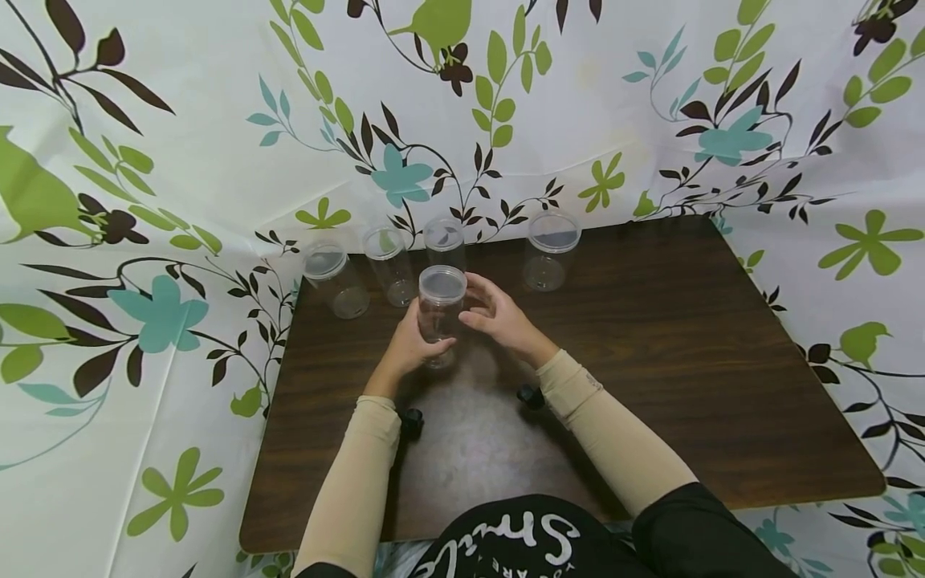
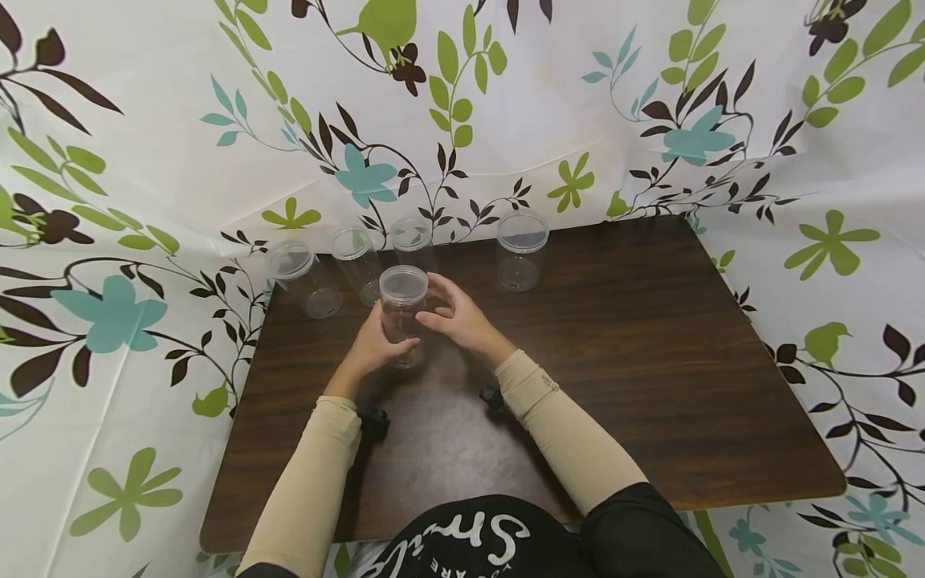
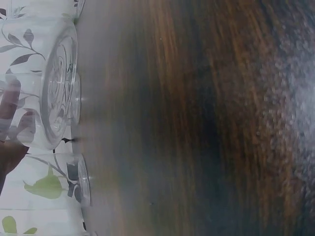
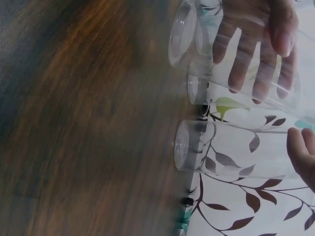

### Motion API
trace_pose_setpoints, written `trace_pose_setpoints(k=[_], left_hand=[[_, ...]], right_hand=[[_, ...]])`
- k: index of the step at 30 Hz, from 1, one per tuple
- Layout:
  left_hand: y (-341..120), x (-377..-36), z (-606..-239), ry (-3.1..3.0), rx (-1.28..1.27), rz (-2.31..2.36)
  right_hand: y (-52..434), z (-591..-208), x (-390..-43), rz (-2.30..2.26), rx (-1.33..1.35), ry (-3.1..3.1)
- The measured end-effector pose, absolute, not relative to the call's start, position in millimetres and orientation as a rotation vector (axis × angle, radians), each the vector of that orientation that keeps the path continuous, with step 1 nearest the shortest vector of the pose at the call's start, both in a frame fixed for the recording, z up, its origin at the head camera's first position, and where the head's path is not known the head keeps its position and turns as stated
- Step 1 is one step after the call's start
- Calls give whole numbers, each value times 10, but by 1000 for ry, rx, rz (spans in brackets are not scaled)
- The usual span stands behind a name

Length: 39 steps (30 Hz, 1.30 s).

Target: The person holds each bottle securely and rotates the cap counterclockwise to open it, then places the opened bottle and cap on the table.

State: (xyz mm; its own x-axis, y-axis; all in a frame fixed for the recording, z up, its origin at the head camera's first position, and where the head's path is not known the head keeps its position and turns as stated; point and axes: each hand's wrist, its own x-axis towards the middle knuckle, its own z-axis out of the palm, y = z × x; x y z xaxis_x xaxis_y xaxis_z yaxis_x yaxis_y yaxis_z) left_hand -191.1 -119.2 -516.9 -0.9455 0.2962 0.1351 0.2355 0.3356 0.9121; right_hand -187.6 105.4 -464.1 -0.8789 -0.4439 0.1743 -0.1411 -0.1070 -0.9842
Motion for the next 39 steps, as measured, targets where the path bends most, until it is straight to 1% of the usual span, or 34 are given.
trace_pose_setpoints(k=[8, 17, 29, 39], left_hand=[[-1201, -1900, -5171, 2572, 503, 1628], [-1126, -1879, -5131, 2471, 661, 1612], [-1085, -1847, -5144, 2453, 654, 1624], [-1139, -1838, -5188, 2448, 647, 1693]], right_hand=[[1000, -4654, -1883, -2056, -633, 1982], [916, -4673, -1923, -2128, -554, 1907], [924, -4623, -1944, -2049, -459, 1927], [927, -4679, -1912, -2168, -513, 1844]])
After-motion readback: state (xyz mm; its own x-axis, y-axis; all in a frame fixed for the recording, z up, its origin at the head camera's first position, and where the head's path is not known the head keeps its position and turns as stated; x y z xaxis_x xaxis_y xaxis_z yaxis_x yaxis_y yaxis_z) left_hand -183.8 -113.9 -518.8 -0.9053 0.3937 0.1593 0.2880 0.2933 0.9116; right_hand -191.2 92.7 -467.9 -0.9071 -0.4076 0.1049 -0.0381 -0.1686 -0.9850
